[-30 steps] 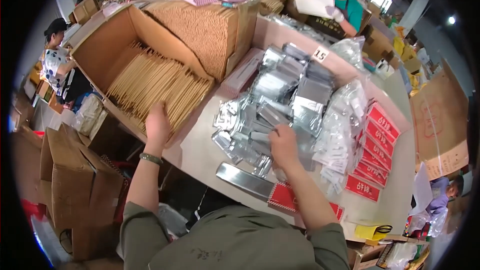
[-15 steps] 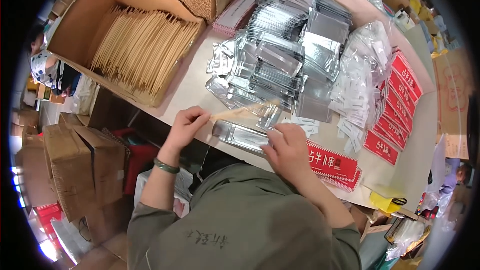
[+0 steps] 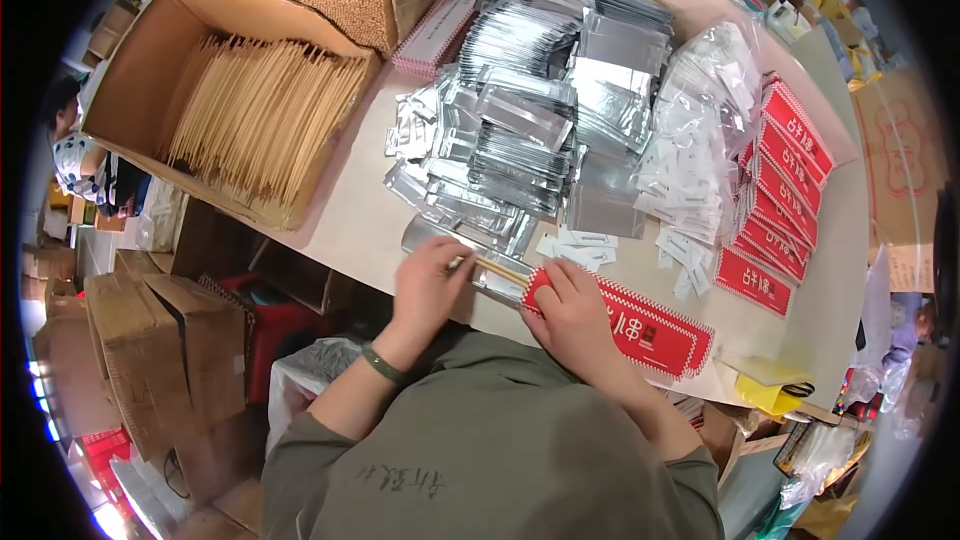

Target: Packaging products into silver foil bags and organizing them into boxes at a warehouse workstation.

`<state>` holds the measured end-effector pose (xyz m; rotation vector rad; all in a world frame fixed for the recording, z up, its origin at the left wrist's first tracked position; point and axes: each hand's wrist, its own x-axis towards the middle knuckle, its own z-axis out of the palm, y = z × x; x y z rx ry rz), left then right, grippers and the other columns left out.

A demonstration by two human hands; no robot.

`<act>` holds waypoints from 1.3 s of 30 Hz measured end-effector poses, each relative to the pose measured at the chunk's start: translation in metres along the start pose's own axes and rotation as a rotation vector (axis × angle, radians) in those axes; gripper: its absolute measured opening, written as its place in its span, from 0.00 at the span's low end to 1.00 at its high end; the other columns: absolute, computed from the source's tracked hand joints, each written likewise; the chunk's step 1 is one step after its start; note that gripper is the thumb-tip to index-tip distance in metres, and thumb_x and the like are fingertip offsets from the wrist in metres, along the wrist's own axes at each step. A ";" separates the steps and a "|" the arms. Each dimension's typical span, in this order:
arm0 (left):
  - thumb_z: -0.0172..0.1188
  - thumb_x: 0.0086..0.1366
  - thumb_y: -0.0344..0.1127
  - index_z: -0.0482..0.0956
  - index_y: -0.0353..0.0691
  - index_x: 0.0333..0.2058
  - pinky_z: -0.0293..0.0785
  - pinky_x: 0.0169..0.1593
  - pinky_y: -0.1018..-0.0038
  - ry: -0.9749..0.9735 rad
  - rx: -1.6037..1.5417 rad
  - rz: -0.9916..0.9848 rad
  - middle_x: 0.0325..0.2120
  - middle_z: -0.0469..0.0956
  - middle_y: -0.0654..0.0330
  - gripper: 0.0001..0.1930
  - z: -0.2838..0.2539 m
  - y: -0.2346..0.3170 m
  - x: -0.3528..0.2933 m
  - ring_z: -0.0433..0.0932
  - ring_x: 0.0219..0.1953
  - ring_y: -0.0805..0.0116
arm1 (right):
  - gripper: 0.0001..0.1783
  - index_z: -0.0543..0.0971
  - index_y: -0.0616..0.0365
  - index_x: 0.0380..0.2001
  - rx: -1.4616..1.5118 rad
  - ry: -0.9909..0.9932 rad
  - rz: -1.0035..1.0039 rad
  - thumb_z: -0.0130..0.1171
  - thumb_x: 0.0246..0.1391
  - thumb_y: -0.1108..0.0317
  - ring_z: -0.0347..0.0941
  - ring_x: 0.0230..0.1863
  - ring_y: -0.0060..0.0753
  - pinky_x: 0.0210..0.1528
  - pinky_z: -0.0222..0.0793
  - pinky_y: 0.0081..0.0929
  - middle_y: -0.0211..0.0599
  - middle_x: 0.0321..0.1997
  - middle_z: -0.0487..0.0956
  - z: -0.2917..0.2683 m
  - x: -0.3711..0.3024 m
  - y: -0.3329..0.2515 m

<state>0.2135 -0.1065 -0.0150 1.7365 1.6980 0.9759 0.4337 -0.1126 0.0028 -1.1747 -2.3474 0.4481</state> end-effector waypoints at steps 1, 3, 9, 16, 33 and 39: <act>0.66 0.58 0.29 0.82 0.38 0.39 0.77 0.41 0.70 -0.099 -0.036 0.011 0.34 0.81 0.54 0.09 0.004 0.011 -0.001 0.81 0.37 0.59 | 0.16 0.75 0.65 0.33 0.001 0.005 0.011 0.68 0.43 0.68 0.68 0.58 0.56 0.58 0.66 0.47 0.54 0.54 0.74 -0.001 0.001 -0.001; 0.62 0.60 0.31 0.79 0.38 0.45 0.76 0.44 0.65 -0.333 -0.341 0.065 0.40 0.79 0.49 0.14 0.014 0.040 -0.006 0.79 0.43 0.51 | 0.18 0.75 0.66 0.36 0.008 -0.037 -0.011 0.67 0.41 0.70 0.69 0.57 0.55 0.58 0.66 0.46 0.52 0.51 0.74 -0.004 0.004 -0.002; 0.74 0.44 0.39 0.74 0.41 0.49 0.68 0.54 0.57 -0.142 0.439 0.509 0.42 0.74 0.52 0.31 -0.019 0.011 0.006 0.73 0.47 0.48 | 0.21 0.78 0.56 0.41 -0.027 -0.026 -0.071 0.63 0.38 0.71 0.70 0.49 0.51 0.52 0.65 0.47 0.48 0.46 0.73 0.012 0.001 0.001; 0.73 0.45 0.41 0.73 0.37 0.32 0.73 0.34 0.61 -0.234 0.357 0.047 0.25 0.74 0.52 0.21 -0.023 0.005 0.017 0.75 0.29 0.49 | 0.04 0.83 0.44 0.23 -0.239 0.148 -0.122 0.69 0.40 0.62 0.68 0.22 0.38 0.23 0.63 0.40 0.33 0.18 0.67 -0.105 -0.016 0.089; 0.71 0.51 0.39 0.74 0.36 0.45 0.75 0.39 0.64 -0.362 0.304 -0.147 0.29 0.77 0.51 0.24 -0.013 0.019 0.004 0.79 0.34 0.51 | 0.19 0.78 0.58 0.25 0.050 -0.159 0.556 0.62 0.53 0.52 0.76 0.31 0.54 0.33 0.69 0.47 0.46 0.26 0.78 -0.026 -0.006 0.000; 0.72 0.49 0.38 0.72 0.41 0.51 0.75 0.40 0.62 -0.389 0.274 0.151 0.36 0.76 0.53 0.30 -0.016 0.007 -0.006 0.78 0.37 0.49 | 0.13 0.78 0.59 0.24 0.010 -0.166 0.605 0.56 0.53 0.60 0.77 0.30 0.54 0.32 0.72 0.48 0.46 0.24 0.79 -0.012 0.005 0.006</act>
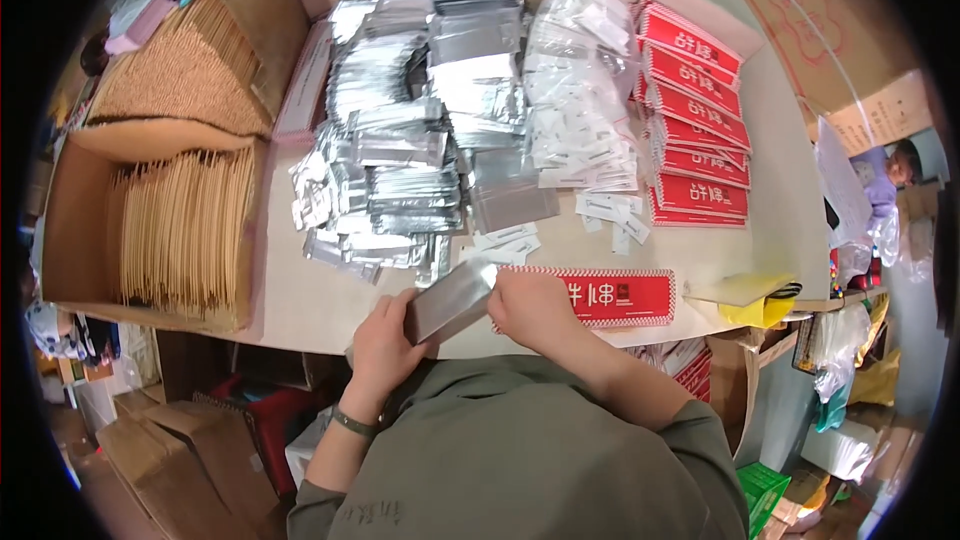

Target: Packaging products into silver foil bags and organizing them into boxes at a warehouse workstation.

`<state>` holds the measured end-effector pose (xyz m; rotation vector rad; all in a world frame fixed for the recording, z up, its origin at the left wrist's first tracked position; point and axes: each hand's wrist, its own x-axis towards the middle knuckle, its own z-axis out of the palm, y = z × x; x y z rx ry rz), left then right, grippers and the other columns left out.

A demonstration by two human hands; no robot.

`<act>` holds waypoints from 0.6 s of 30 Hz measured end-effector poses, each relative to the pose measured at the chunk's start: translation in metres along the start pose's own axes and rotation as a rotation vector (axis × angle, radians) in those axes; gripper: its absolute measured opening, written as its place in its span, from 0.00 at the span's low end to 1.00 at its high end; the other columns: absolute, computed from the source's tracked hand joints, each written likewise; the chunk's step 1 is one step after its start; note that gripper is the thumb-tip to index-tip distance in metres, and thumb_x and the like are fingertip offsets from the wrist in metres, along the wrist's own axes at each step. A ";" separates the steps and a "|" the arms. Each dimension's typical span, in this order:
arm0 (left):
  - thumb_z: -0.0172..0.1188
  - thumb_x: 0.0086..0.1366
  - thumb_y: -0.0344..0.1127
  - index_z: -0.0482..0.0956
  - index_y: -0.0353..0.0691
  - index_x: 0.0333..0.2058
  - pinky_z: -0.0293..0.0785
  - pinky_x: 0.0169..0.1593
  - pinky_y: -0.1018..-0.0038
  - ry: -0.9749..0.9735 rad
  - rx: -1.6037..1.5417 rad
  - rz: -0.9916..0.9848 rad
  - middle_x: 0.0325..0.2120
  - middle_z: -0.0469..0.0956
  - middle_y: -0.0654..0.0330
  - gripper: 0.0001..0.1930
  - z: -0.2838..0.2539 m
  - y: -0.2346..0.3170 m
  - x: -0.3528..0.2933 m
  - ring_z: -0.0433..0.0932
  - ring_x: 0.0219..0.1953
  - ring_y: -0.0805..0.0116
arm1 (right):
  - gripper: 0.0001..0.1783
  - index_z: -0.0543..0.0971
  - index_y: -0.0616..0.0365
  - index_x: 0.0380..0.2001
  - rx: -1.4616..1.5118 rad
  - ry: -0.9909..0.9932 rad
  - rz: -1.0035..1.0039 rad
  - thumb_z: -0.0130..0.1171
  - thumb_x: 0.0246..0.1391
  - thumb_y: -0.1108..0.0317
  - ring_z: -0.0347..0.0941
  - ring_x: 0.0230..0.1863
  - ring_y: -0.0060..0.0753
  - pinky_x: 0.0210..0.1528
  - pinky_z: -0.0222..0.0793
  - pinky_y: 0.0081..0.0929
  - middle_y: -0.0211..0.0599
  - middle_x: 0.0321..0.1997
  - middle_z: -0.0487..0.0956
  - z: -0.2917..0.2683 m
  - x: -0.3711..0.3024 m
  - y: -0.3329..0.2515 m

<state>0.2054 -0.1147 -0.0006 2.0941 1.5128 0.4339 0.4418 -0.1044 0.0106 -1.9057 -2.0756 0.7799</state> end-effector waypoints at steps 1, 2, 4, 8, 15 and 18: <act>0.73 0.48 0.38 0.72 0.43 0.53 0.75 0.40 0.61 -0.046 0.023 0.034 0.36 0.76 0.54 0.32 -0.004 -0.001 0.001 0.78 0.38 0.49 | 0.12 0.79 0.60 0.27 0.020 -0.059 0.016 0.55 0.51 0.61 0.78 0.31 0.55 0.33 0.73 0.50 0.49 0.26 0.80 0.000 0.003 0.003; 0.73 0.48 0.38 0.72 0.43 0.53 0.75 0.40 0.61 -0.048 0.022 0.057 0.36 0.76 0.54 0.32 -0.010 -0.004 0.004 0.78 0.38 0.49 | 0.12 0.79 0.60 0.27 0.017 -0.040 0.029 0.55 0.51 0.61 0.78 0.31 0.55 0.33 0.73 0.50 0.49 0.26 0.80 0.002 0.004 0.005; 0.72 0.46 0.36 0.70 0.44 0.54 0.75 0.38 0.61 -0.246 0.078 0.112 0.34 0.75 0.55 0.34 -0.021 -0.005 0.007 0.78 0.37 0.51 | 0.14 0.80 0.61 0.27 0.099 -0.052 0.030 0.56 0.50 0.59 0.78 0.32 0.57 0.36 0.73 0.51 0.51 0.27 0.80 0.009 0.003 0.000; 0.74 0.46 0.40 0.71 0.44 0.54 0.74 0.40 0.61 -0.300 0.064 0.253 0.34 0.75 0.54 0.35 -0.019 0.005 0.034 0.77 0.38 0.51 | 0.15 0.79 0.60 0.27 0.112 -0.143 -0.206 0.55 0.51 0.58 0.78 0.33 0.58 0.36 0.73 0.50 0.51 0.27 0.80 0.006 0.009 -0.011; 0.71 0.51 0.37 0.76 0.40 0.47 0.74 0.50 0.59 0.400 0.155 0.190 0.43 0.78 0.50 0.25 -0.086 -0.085 0.050 0.76 0.46 0.47 | 0.14 0.77 0.62 0.35 -0.288 0.425 -0.018 0.66 0.45 0.68 0.68 0.54 0.57 0.55 0.67 0.42 0.53 0.48 0.75 -0.069 0.029 0.158; 0.63 0.58 0.32 0.78 0.37 0.42 0.73 0.43 0.55 0.653 0.195 -0.125 0.37 0.76 0.46 0.13 -0.127 -0.153 0.044 0.76 0.40 0.43 | 0.11 0.78 0.60 0.31 -0.446 0.359 -0.095 0.67 0.44 0.68 0.71 0.50 0.56 0.50 0.69 0.45 0.51 0.45 0.76 -0.063 0.027 0.142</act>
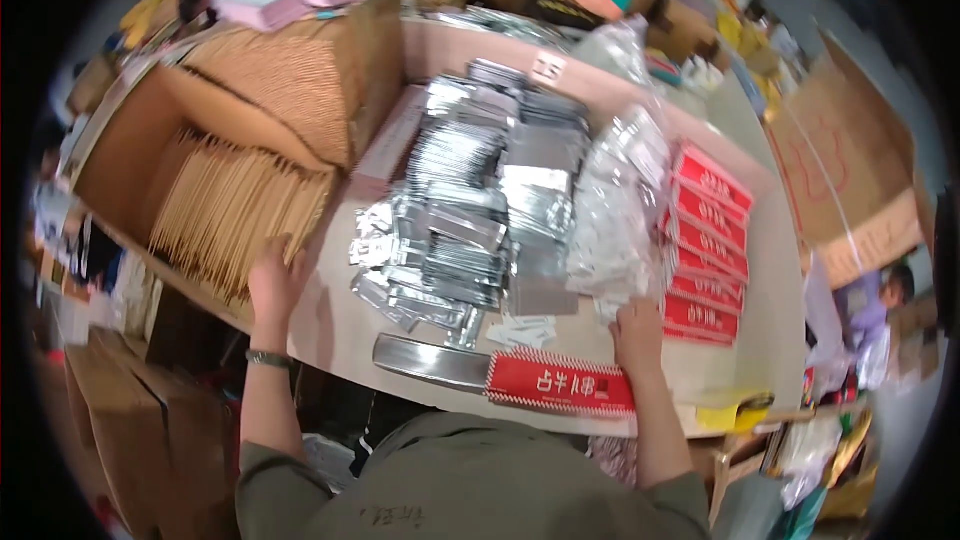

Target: Packaging products into silver foil bags and organizing them into boxes at a warehouse workstation.

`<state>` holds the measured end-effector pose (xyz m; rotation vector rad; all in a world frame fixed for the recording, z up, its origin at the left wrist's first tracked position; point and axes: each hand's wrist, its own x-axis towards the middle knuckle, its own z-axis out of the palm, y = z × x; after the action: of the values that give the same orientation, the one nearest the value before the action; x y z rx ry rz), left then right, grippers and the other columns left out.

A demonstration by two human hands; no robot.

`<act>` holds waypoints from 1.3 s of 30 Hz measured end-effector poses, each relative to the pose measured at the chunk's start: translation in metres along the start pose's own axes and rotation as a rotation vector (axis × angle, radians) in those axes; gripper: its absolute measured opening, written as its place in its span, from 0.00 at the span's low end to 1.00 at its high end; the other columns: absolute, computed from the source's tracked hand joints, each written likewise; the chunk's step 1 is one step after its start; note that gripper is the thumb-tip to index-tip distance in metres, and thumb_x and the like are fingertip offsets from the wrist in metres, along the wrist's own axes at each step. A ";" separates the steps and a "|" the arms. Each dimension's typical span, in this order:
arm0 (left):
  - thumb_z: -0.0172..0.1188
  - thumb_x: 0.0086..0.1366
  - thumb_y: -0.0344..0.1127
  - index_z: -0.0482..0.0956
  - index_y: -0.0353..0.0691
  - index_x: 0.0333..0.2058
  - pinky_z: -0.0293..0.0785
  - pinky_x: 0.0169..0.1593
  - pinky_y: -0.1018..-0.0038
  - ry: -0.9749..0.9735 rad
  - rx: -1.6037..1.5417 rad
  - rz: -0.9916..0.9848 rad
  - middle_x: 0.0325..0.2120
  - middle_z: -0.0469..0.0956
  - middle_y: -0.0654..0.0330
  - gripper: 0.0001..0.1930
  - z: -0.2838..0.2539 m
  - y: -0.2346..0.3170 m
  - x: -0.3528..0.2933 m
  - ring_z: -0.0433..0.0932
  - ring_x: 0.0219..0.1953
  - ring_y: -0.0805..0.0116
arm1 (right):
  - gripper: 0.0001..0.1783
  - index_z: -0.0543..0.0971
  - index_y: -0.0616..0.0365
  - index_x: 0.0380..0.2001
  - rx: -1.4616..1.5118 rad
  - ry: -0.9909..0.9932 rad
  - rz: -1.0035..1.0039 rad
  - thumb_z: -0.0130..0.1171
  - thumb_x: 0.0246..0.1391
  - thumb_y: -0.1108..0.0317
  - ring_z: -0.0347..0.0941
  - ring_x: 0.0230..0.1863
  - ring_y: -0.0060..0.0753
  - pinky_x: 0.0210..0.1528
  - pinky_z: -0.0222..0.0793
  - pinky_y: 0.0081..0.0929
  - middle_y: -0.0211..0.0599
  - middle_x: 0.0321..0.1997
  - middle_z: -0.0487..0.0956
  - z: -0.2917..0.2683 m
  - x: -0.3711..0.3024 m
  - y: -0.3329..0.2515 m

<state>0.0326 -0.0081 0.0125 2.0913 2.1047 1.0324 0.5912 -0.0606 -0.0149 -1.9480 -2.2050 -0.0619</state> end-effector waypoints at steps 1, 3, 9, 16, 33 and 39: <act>0.61 0.59 0.32 0.78 0.37 0.40 0.73 0.42 0.54 -0.058 0.150 -0.115 0.36 0.76 0.45 0.10 -0.005 -0.012 0.005 0.76 0.38 0.43 | 0.10 0.80 0.60 0.30 0.024 0.044 -0.062 0.66 0.45 0.67 0.73 0.48 0.55 0.47 0.70 0.47 0.51 0.43 0.78 -0.006 0.003 -0.009; 0.59 0.60 0.32 0.79 0.36 0.37 0.73 0.40 0.54 -0.097 0.298 -0.264 0.36 0.76 0.44 0.08 -0.008 -0.027 0.000 0.77 0.36 0.42 | 0.09 0.80 0.60 0.31 0.208 -0.048 -0.043 0.65 0.47 0.67 0.73 0.47 0.55 0.46 0.70 0.47 0.51 0.43 0.78 -0.019 0.025 -0.037; 0.54 0.56 0.29 0.75 0.36 0.28 0.71 0.36 0.54 -0.164 0.169 -0.202 0.27 0.76 0.44 0.03 -0.017 -0.024 0.002 0.76 0.33 0.42 | 0.12 0.78 0.62 0.41 0.533 0.060 -0.351 0.55 0.56 0.68 0.71 0.52 0.57 0.52 0.69 0.41 0.52 0.48 0.76 -0.022 0.106 -0.150; 0.54 0.59 0.31 0.74 0.36 0.30 0.70 0.39 0.54 -0.091 0.100 -0.204 0.29 0.75 0.41 0.04 0.000 -0.040 -0.013 0.75 0.36 0.39 | 0.09 0.77 0.63 0.37 0.382 0.053 -0.273 0.51 0.56 0.72 0.71 0.52 0.58 0.51 0.69 0.44 0.52 0.46 0.75 0.022 0.123 -0.193; 0.63 0.64 0.31 0.83 0.34 0.32 0.71 0.34 0.81 -0.836 -0.940 -0.333 0.25 0.79 0.67 0.06 -0.001 0.045 -0.070 0.75 0.28 0.79 | 0.20 0.77 0.60 0.35 0.556 -0.101 -0.514 0.70 0.44 0.58 0.72 0.51 0.52 0.54 0.66 0.46 0.50 0.49 0.76 -0.011 -0.016 -0.172; 0.69 0.58 0.38 0.80 0.40 0.29 0.75 0.37 0.65 -0.694 -0.490 0.238 0.27 0.77 0.57 0.09 0.047 0.108 -0.093 0.79 0.33 0.58 | 0.23 0.76 0.62 0.36 0.549 -0.081 -0.599 0.70 0.44 0.56 0.68 0.58 0.56 0.58 0.65 0.49 0.56 0.56 0.71 0.006 -0.038 -0.157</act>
<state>0.1603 -0.0821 -0.0172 2.0498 1.1717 0.6031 0.4403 -0.1172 -0.0115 -0.9940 -2.4344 0.4860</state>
